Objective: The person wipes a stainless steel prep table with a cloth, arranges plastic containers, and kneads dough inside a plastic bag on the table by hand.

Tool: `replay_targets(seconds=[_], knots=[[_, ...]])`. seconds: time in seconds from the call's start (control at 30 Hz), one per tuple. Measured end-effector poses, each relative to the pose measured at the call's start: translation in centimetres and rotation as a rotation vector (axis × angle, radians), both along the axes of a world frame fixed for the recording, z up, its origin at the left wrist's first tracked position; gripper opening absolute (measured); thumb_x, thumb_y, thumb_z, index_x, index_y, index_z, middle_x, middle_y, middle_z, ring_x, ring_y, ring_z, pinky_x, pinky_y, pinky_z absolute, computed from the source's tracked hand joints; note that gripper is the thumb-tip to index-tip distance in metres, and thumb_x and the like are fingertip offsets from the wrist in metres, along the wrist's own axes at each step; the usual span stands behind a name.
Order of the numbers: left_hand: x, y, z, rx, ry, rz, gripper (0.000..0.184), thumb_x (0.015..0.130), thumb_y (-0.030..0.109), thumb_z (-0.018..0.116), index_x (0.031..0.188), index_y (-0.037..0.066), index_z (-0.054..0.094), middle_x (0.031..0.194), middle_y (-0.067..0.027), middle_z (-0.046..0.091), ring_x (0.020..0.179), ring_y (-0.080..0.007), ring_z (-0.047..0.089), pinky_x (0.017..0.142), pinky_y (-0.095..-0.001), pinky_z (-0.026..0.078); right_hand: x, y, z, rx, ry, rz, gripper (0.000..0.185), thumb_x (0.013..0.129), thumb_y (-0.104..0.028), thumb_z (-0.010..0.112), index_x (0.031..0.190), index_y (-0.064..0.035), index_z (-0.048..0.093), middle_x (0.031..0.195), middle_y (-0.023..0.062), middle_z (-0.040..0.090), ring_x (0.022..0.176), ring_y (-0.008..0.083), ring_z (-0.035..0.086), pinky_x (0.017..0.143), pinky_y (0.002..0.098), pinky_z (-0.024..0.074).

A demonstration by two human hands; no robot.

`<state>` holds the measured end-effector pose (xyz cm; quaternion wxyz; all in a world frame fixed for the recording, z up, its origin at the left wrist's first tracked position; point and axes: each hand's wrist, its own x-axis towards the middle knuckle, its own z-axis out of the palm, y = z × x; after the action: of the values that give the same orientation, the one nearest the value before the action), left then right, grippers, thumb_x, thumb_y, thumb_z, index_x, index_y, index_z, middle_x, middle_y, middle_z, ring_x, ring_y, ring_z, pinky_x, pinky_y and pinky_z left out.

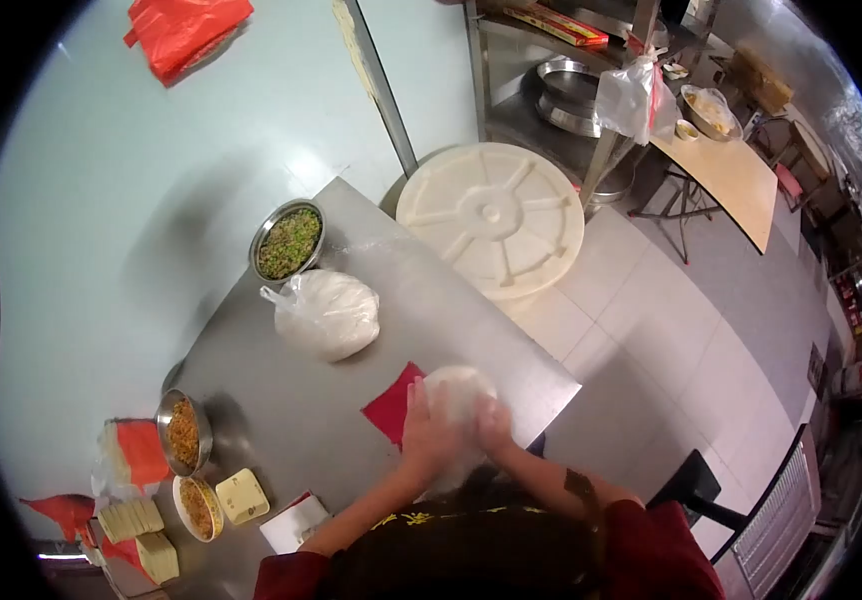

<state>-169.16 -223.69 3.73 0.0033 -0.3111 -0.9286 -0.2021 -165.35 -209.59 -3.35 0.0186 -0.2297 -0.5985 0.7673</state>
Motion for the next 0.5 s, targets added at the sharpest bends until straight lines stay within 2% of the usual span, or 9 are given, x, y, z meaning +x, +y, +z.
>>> replay_targets(seconds=[0.03,0.13,0.27,0.33,0.37,0.4,0.43,0.47,0.5], knots=[[-0.4,0.8,0.5,0.014,0.059,0.055,0.066,0.080,0.025,0.062,0.137,0.006,0.036,0.137,-0.0314,0.028,0.128,-0.0472,0.027,0.105,-0.0520,0.025,-0.1,0.1,0.4,-0.004,-0.012,-0.001,0.027,0.095,-0.027,0.045,0.086,-0.0053,0.059,0.060,-0.0016,0.051,0.050,0.0065,0.044,0.043,0.0254,0.0354],[-1.6,2.5,2.9,0.031,-0.047,0.215,0.063,0.080,0.027,0.061,0.136,0.009,0.038,0.135,-0.0299,0.032,0.127,-0.0461,0.030,0.100,-0.0540,0.029,-0.3,0.0,0.7,-0.074,-0.033,-0.065,0.024,0.095,-0.023,0.046,0.088,-0.0046,0.060,0.065,-0.0031,0.052,0.056,0.0053,0.045,0.046,0.0253,0.0365],[-3.5,3.7,2.3,-0.113,0.012,0.213,0.061,0.081,0.031,0.060,0.135,0.012,0.040,0.132,-0.0249,0.038,0.124,-0.0428,0.035,0.096,-0.0534,0.033,-0.4,0.4,1.5,-0.123,-0.054,-0.057,0.021,0.095,-0.020,0.047,0.092,-0.0048,0.061,0.071,-0.0050,0.053,0.063,0.0037,0.045,0.052,0.0218,0.0377],[-4.8,3.9,1.8,-0.124,0.124,0.120,0.053,0.081,0.034,0.058,0.129,0.014,0.047,0.126,-0.0171,0.045,0.116,-0.0357,0.043,0.090,-0.0536,0.035,-1.1,0.4,1.6,-0.191,-0.097,-0.071,0.021,0.095,-0.019,0.046,0.094,-0.0049,0.062,0.072,-0.0059,0.053,0.065,0.0033,0.045,0.054,0.0206,0.0378],[-5.4,4.0,1.6,-0.124,0.125,0.115,0.053,0.081,0.034,0.058,0.129,0.014,0.047,0.126,-0.0171,0.045,0.116,-0.0357,0.043,0.090,-0.0536,0.035,-1.5,0.3,1.3,-0.140,-0.065,-0.083,0.021,0.095,-0.024,0.046,0.089,-0.0080,0.057,0.066,-0.0058,0.048,0.056,0.0041,0.041,0.048,0.0214,0.0341],[-6.1,4.0,1.3,-0.145,0.084,0.083,0.046,0.082,0.035,0.058,0.122,0.014,0.051,0.118,-0.0154,0.050,0.108,-0.0336,0.049,0.086,-0.0525,0.038,-1.6,0.1,1.0,-0.089,-0.032,-0.097,0.023,0.096,-0.029,0.045,0.083,-0.0111,0.052,0.060,-0.0058,0.043,0.048,0.0049,0.037,0.043,0.0222,0.0304],[-6.7,4.0,1.1,-0.166,0.044,0.049,0.040,0.083,0.035,0.057,0.116,0.013,0.054,0.110,-0.0137,0.056,0.100,-0.0315,0.055,0.082,-0.0514,0.040,-2.0,0.2,0.8,-0.090,-0.032,-0.106,0.023,0.096,-0.029,0.045,0.083,-0.0111,0.052,0.060,-0.0058,0.043,0.048,0.0049,0.037,0.043,0.0222,0.0304],[-7.4,4.1,0.9,-0.164,0.043,0.039,0.040,0.083,0.035,0.057,0.116,0.013,0.054,0.110,-0.0137,0.056,0.100,-0.0315,0.055,0.082,-0.0514,0.040,-2.4,0.4,0.7,-0.037,0.035,-0.072,0.024,0.096,-0.029,0.045,0.082,-0.0111,0.052,0.060,-0.0050,0.043,0.047,0.0057,0.038,0.043,0.0222,0.0310],[-8.2,4.3,0.7,-0.211,-0.043,0.050,0.034,0.084,0.036,0.056,0.109,0.012,0.055,0.100,-0.0128,0.059,0.091,-0.0312,0.058,0.077,-0.0496,0.042,-2.8,0.8,0.4,0.036,0.072,-0.047,0.025,0.096,-0.030,0.045,0.080,-0.0112,0.050,0.059,-0.0042,0.043,0.047,0.0063,0.038,0.042,0.0226,0.0312]])
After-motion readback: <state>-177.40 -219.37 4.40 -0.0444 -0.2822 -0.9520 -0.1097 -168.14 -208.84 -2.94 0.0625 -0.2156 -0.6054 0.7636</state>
